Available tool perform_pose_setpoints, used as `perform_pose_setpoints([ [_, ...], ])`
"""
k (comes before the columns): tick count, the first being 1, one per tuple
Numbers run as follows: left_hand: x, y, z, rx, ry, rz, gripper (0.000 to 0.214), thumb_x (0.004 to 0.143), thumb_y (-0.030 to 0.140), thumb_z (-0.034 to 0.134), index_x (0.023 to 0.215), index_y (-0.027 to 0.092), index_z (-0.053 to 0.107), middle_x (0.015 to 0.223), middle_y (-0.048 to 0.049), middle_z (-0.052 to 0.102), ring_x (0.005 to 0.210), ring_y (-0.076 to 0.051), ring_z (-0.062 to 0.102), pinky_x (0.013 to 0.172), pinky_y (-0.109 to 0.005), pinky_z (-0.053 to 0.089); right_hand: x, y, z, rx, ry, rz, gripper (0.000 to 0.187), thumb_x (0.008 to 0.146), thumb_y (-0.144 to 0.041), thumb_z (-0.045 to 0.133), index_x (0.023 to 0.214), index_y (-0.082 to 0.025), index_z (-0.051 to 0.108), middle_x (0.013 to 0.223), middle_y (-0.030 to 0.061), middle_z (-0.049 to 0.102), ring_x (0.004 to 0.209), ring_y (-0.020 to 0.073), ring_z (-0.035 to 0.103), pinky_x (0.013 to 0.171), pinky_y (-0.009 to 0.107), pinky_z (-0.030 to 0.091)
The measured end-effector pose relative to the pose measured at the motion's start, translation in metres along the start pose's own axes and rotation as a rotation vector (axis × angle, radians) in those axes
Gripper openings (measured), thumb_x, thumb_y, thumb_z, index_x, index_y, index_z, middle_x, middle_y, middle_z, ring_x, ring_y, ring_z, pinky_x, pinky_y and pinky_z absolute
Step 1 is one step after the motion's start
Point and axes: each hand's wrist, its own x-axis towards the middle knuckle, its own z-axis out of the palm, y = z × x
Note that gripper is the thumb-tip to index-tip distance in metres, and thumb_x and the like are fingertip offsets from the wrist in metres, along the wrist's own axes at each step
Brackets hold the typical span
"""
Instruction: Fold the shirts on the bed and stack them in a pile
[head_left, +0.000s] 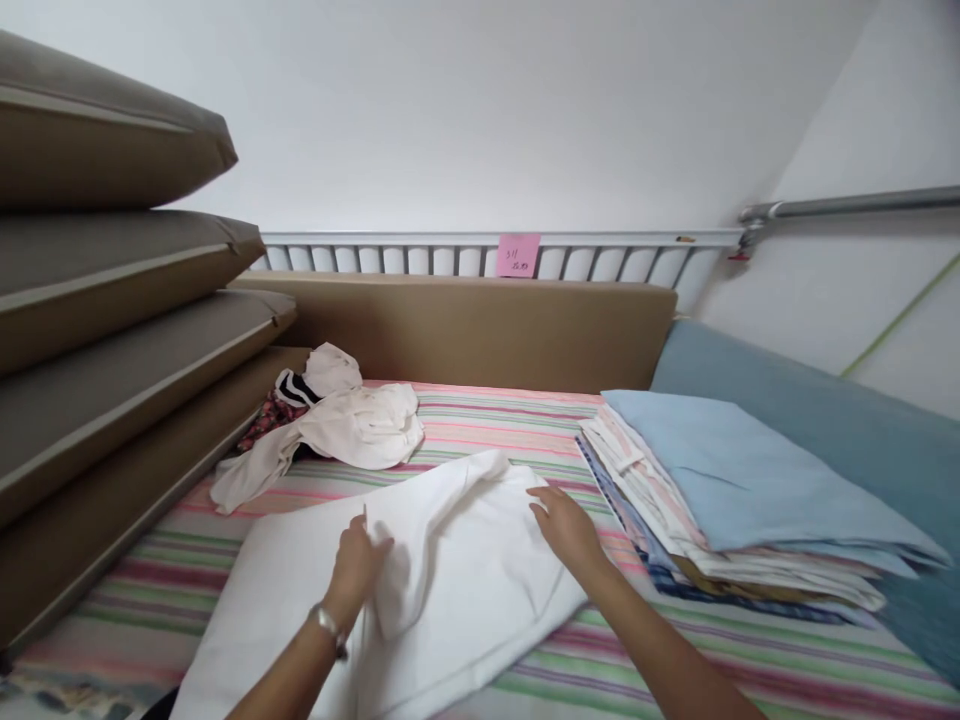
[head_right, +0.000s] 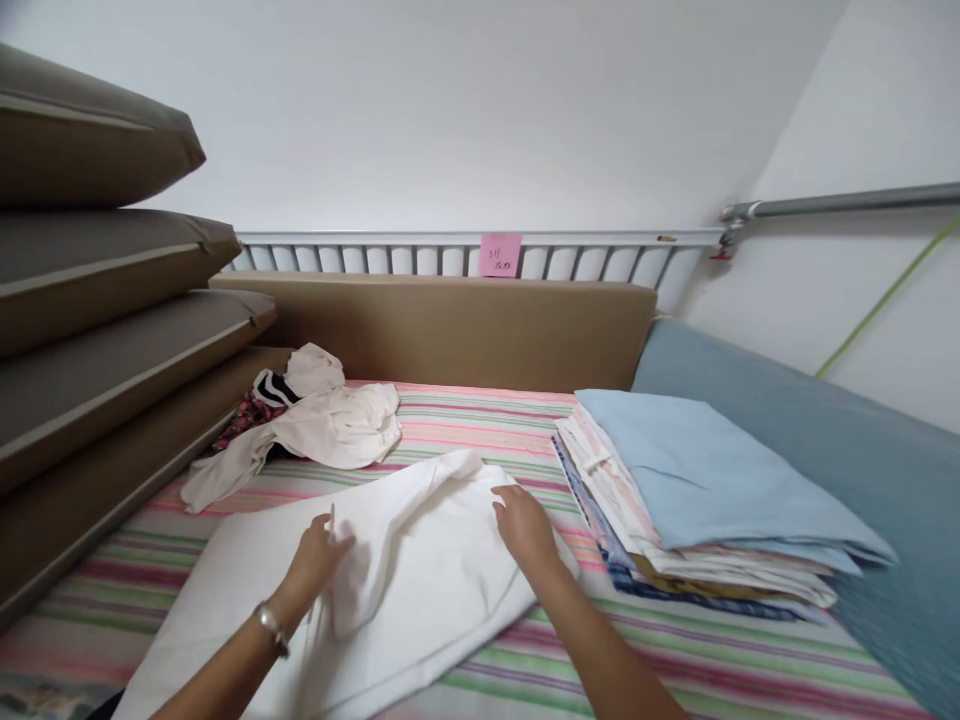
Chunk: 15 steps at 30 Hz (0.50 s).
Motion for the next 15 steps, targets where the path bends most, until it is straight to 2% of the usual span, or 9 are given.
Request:
perform_pose_setpoints([
  [2,-0.015,0.002,0.008,0.132,0.041,0.251,0.058,0.074,0.029,0.058,0.126,0.009,0.041,0.126,-0.0198,0.047,0.118,-0.032,0.043,0.099,-0.045,0.033,0.026,-0.002,0.007,-0.042,-0.01,0.016,0.036,0.08,-0.016,0.045,0.112,-0.017,0.062,0.113,0.0099,0.064,0.107,0.0227,0.056,0.094,0.035,0.041],
  [4,-0.032,0.004,0.022,0.297,0.031,0.487,0.056,0.076,0.033,0.057,0.126,0.012,0.044,0.129,-0.0171,0.046,0.12,-0.032,0.04,0.1,-0.046,0.031,0.048,-0.005,0.019,-0.085,-0.031,0.022,0.044,0.077,-0.013,0.048,0.12,-0.017,0.057,0.122,0.0115,0.059,0.112,0.0252,0.052,0.094,0.038,0.039],
  [5,-0.038,0.005,0.029,0.373,0.007,0.549,0.055,0.076,0.032,0.057,0.125,0.012,0.045,0.127,-0.0171,0.048,0.117,-0.032,0.042,0.098,-0.046,0.033,0.057,-0.007,0.026,-0.107,-0.043,0.023,0.05,0.076,-0.012,0.05,0.125,-0.018,0.053,0.128,0.0126,0.054,0.115,0.0267,0.05,0.094,0.04,0.038],
  [8,-0.046,0.007,0.045,0.539,-0.067,0.521,0.045,0.075,0.015,0.049,0.12,0.012,0.052,0.115,-0.0162,0.054,0.104,-0.031,0.049,0.087,-0.045,0.039,0.078,-0.014,0.043,-0.164,-0.067,0.005,0.061,0.075,-0.012,0.051,0.135,-0.022,0.041,0.14,0.0142,0.041,0.124,0.0288,0.041,0.097,0.043,0.031],
  [10,-0.042,0.007,0.047,0.584,-0.109,0.478,0.04,0.075,0.004,0.038,0.11,0.013,0.058,0.103,-0.0144,0.058,0.093,-0.027,0.053,0.081,-0.043,0.041,0.089,-0.018,0.05,-0.194,-0.072,-0.024,0.056,0.078,-0.012,0.047,0.133,-0.022,0.043,0.136,0.0134,0.046,0.121,0.0262,0.043,0.098,0.041,0.028],
  [13,-0.035,0.005,0.039,0.514,-0.156,0.518,0.038,0.077,0.0,0.031,0.095,0.016,0.06,0.092,-0.011,0.059,0.085,-0.023,0.055,0.079,-0.039,0.043,0.105,-0.018,0.05,-0.236,-0.075,-0.065,0.037,0.08,-0.01,0.042,0.11,-0.019,0.061,0.109,0.0108,0.063,0.104,0.022,0.052,0.097,0.038,0.025],
  [15,-0.034,0.001,0.033,0.438,-0.174,0.576,0.034,0.079,0.004,0.034,0.093,0.019,0.06,0.091,-0.01,0.059,0.085,-0.022,0.055,0.079,-0.037,0.044,0.113,-0.013,0.046,-0.26,-0.064,-0.093,0.031,0.079,-0.008,0.041,0.096,-0.018,0.064,0.098,0.009,0.065,0.098,0.0205,0.053,0.099,0.037,0.021],
])
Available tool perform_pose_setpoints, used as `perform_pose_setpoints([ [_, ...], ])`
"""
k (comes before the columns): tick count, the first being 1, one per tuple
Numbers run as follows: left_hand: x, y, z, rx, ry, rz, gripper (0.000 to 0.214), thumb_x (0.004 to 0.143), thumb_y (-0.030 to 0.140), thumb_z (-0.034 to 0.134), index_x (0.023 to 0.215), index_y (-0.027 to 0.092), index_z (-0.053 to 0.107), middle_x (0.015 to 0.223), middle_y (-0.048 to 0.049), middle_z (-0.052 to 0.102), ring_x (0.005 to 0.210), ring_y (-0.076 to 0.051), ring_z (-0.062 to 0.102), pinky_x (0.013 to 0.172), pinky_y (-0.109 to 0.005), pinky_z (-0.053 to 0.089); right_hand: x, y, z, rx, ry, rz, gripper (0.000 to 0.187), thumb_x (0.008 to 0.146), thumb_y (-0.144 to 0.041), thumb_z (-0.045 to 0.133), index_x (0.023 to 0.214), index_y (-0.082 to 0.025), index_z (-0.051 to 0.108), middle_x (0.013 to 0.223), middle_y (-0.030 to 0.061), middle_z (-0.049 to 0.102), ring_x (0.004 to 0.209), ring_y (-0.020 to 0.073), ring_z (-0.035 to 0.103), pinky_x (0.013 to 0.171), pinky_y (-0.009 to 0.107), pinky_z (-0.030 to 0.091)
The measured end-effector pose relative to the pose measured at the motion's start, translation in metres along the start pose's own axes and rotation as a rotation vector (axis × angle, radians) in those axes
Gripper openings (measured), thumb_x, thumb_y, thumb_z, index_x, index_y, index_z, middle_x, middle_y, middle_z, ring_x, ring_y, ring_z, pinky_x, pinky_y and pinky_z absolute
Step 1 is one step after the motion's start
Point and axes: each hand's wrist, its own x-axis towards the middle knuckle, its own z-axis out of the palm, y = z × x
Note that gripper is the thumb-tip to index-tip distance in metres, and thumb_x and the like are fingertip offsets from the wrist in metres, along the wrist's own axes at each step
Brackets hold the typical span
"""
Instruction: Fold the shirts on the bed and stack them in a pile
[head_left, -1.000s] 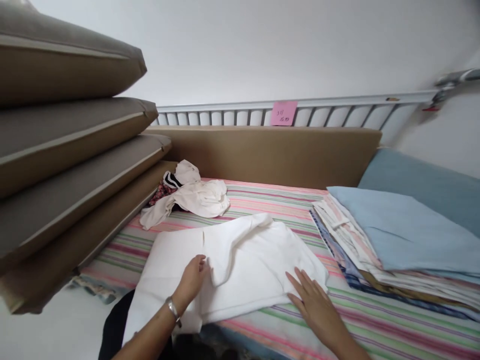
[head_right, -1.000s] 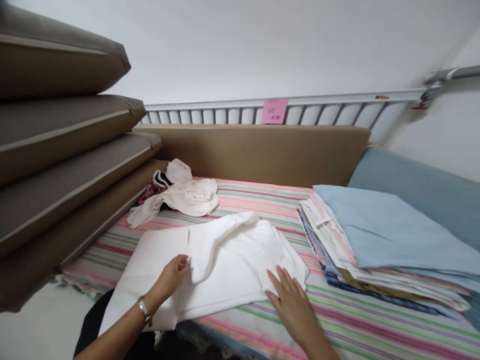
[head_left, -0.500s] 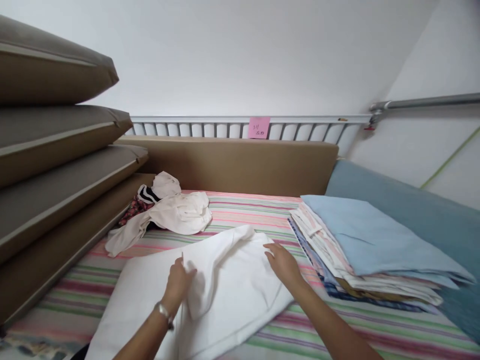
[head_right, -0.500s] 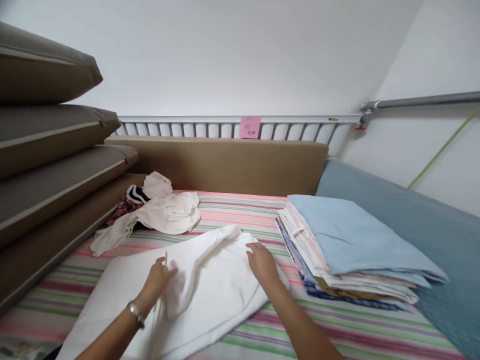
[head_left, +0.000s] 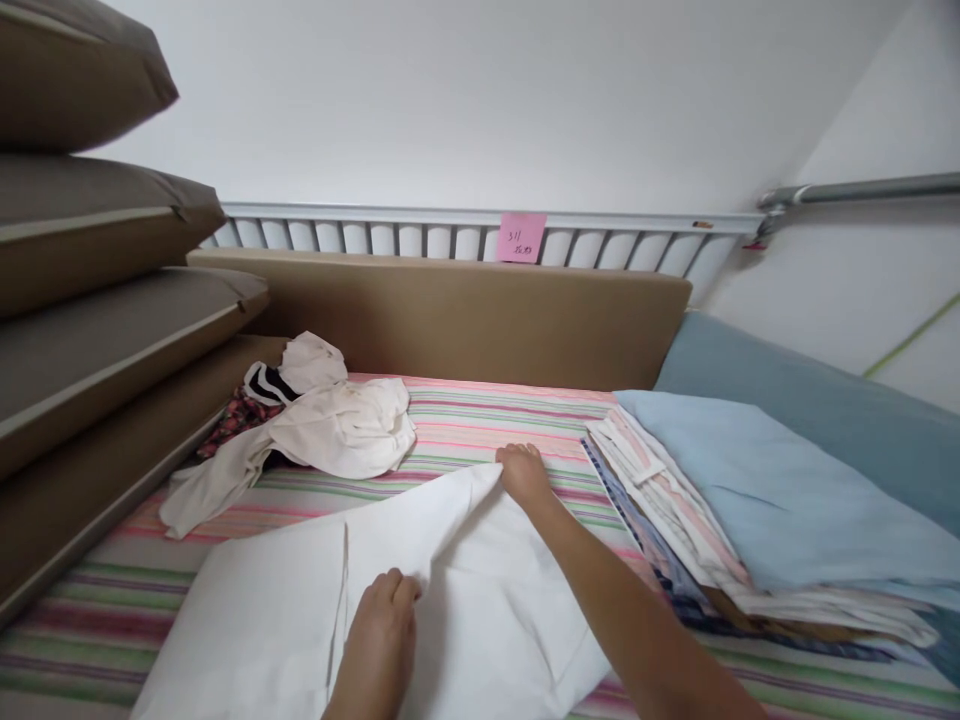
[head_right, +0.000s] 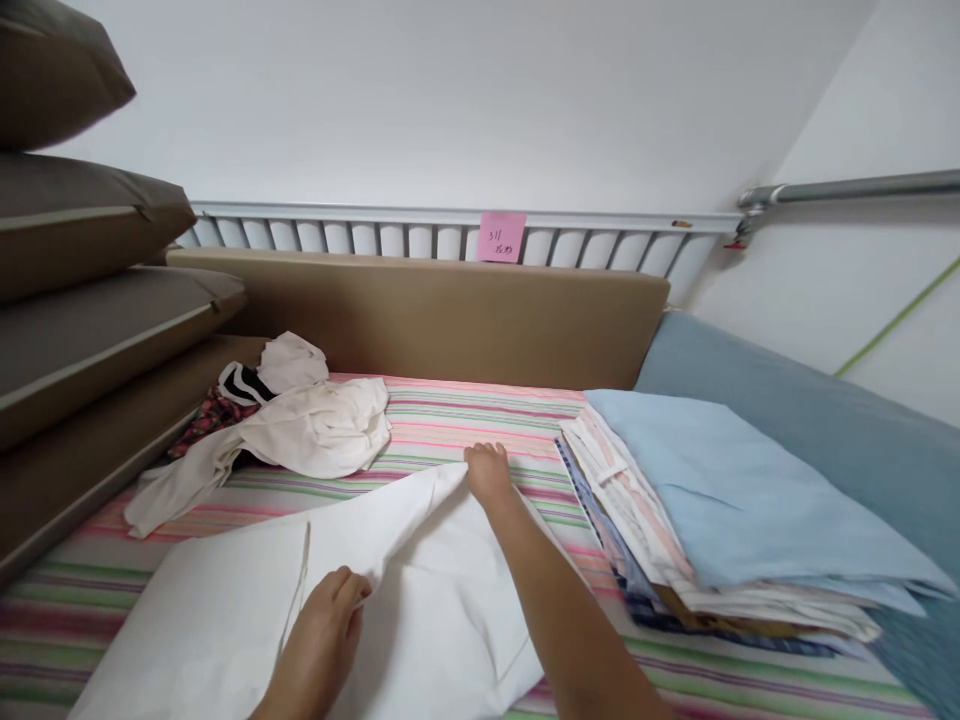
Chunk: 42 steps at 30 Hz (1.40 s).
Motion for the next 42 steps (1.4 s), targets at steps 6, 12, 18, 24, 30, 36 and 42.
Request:
perform_pose_setpoints([
  [6,-0.011,-0.014,0.003,-0.119,-0.105,0.041,0.022,0.083,0.015,0.042,0.089,0.024,0.061,0.091,-0.0082,0.061,0.086,-0.022,0.058,0.079,-0.036,0.048,-0.005,0.024,-0.005,-0.064,0.012,-0.029,0.034,0.075,-0.002,0.039,0.093,-0.018,0.063,0.094,0.0093,0.064,0.095,0.0215,0.052,0.1,0.038,0.017],
  [12,-0.011,-0.013,-0.009,-0.224,-0.17,0.031,0.019,0.084,0.018,0.041,0.083,0.023,0.059,0.089,-0.0075,0.062,0.085,-0.021,0.058,0.078,-0.033,0.046,-0.019,0.034,-0.008,-0.093,-0.021,-0.062,0.034,0.078,-0.003,0.038,0.094,-0.019,0.063,0.097,0.0094,0.063,0.1,0.0219,0.051,0.103,0.039,0.014],
  [18,-0.009,-0.009,-0.011,-0.276,-0.233,-0.004,0.017,0.076,0.011,0.044,0.078,0.021,0.057,0.085,-0.0041,0.062,0.083,-0.019,0.057,0.077,-0.03,0.042,-0.02,0.018,-0.012,-0.067,-0.078,0.023,0.036,0.079,-0.002,0.035,0.094,-0.014,0.066,0.099,0.016,0.065,0.1,0.0262,0.056,0.102,0.049,0.019],
  [24,-0.009,0.003,-0.001,-0.283,-0.226,0.005,0.016,0.081,0.015,0.044,0.081,0.021,0.059,0.086,-0.0048,0.062,0.083,-0.019,0.057,0.077,-0.031,0.042,-0.056,-0.049,-0.005,0.07,-0.036,-0.138,0.042,0.093,-0.031,0.032,0.135,-0.028,0.04,0.145,0.0021,0.037,0.134,0.0172,0.027,0.111,0.039,0.013],
  [30,-0.015,-0.027,-0.014,-0.37,-0.032,0.029,0.023,0.084,0.039,0.051,0.096,0.022,0.062,0.1,-0.0078,0.064,0.096,-0.021,0.057,0.088,-0.033,0.044,-0.097,-0.067,0.045,0.191,-0.135,-0.159,0.05,0.092,-0.044,0.032,0.139,-0.027,0.034,0.149,0.0038,0.025,0.138,0.0224,0.019,0.11,0.048,0.018],
  [36,-0.033,-0.161,-0.094,0.089,0.468,-0.585,0.046,0.082,0.046,0.041,0.104,0.008,0.057,0.102,-0.0187,0.063,0.099,-0.03,0.057,0.087,-0.041,0.043,-0.093,-0.06,0.063,0.164,-0.039,-0.196,0.048,0.092,-0.045,0.032,0.137,-0.027,0.039,0.147,0.005,0.03,0.136,0.0245,0.024,0.108,0.051,0.024],
  [42,-0.027,-0.19,-0.11,0.031,0.201,-0.82,0.045,0.081,0.053,0.042,0.09,0.013,0.058,0.09,-0.0173,0.067,0.081,-0.028,0.063,0.065,-0.032,0.043,-0.095,-0.06,0.065,0.139,-0.017,-0.199,0.049,0.092,-0.047,0.032,0.137,-0.027,0.039,0.147,0.0065,0.03,0.136,0.0264,0.023,0.108,0.049,0.026],
])
